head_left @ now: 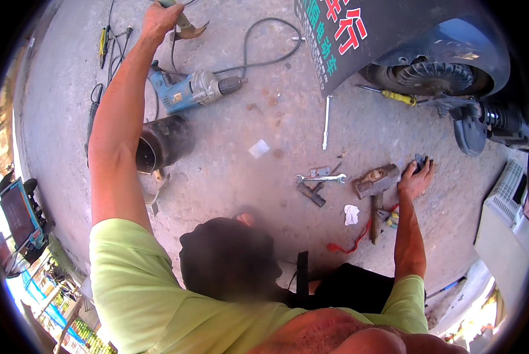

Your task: The person uses a screwdriver to pry and adjust components on a scooter's rear wheel, handles a metal bracket and small bolts by hand, and uses an angle grinder to smooth a metal plate.

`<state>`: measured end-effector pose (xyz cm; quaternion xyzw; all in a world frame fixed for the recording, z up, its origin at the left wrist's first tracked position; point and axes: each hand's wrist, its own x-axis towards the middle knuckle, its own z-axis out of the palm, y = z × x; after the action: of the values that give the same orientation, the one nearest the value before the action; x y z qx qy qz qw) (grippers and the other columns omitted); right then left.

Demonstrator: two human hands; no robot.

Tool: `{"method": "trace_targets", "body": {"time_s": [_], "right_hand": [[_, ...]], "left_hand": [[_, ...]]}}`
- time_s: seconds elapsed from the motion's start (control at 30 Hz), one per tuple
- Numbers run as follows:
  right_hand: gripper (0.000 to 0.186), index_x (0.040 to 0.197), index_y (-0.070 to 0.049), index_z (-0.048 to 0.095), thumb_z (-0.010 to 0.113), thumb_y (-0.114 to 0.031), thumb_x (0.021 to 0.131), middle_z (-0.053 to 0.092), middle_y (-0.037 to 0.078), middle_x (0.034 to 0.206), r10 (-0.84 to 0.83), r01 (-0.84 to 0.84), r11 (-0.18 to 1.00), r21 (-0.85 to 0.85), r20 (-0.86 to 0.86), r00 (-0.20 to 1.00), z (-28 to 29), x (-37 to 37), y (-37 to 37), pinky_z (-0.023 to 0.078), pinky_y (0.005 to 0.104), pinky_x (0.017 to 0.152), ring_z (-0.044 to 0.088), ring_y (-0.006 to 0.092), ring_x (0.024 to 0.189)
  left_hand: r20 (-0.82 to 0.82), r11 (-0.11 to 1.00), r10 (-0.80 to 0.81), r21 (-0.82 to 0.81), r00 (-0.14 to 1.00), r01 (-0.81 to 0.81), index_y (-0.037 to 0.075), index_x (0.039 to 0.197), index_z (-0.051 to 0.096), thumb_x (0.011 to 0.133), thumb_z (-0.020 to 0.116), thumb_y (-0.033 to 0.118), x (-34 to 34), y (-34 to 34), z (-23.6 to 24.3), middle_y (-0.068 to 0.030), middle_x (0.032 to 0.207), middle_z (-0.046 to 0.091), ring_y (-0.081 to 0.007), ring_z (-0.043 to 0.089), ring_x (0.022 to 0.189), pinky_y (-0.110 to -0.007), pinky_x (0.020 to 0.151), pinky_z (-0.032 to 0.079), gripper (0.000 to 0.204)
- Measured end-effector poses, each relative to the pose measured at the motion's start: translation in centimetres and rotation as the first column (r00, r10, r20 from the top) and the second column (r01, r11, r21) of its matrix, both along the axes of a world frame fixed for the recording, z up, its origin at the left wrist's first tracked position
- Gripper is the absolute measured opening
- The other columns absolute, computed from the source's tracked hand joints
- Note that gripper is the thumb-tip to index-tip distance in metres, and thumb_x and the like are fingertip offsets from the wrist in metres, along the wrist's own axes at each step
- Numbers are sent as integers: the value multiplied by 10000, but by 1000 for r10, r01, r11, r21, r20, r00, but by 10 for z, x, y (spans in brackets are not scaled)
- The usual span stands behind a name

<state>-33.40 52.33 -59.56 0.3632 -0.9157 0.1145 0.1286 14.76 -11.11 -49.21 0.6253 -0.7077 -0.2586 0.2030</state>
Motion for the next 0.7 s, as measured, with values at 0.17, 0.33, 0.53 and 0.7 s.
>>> {"method": "trace_targets", "body": {"time_s": [0.17,0.33,0.53,0.7], "right_hand": [[604,1393,3,523,556,-391,938,446,272,1469,15,-15,1000,-18,1,1000,-6,2,-2,334,513,1134,423,434,1358],[622,1405,-23,522,553,-429,934,451,243,1480,-23,23,1000,-15,-19,1000,-8,-4,8,329,519,1133,418,418,1369],[642,1423,-102,527,565,-492,914,463,182,1494,-76,76,997,-6,-61,995,-25,-12,10,312,512,1141,405,384,1388],[607,1383,-108,574,599,-468,895,503,180,1457,14,-18,998,-62,-64,998,-31,-19,16,347,514,1117,440,381,1359]], "left_hand": [[-712,995,94,36,696,-97,-78,1110,622,882,755,248,25,39,49,-150,962,689,-220,709,770,-343,709,612,419],[-945,998,59,63,320,2,14,1181,623,967,627,265,-9,152,93,-93,896,670,-225,657,791,-396,755,557,330],[-762,970,-199,-63,617,235,-90,1370,465,965,656,421,6,334,88,-203,1139,649,-309,689,1035,-431,931,556,680],[-711,954,65,250,700,166,-59,1379,487,966,658,403,54,428,31,-189,1191,601,-318,697,989,-422,971,518,643]]}}
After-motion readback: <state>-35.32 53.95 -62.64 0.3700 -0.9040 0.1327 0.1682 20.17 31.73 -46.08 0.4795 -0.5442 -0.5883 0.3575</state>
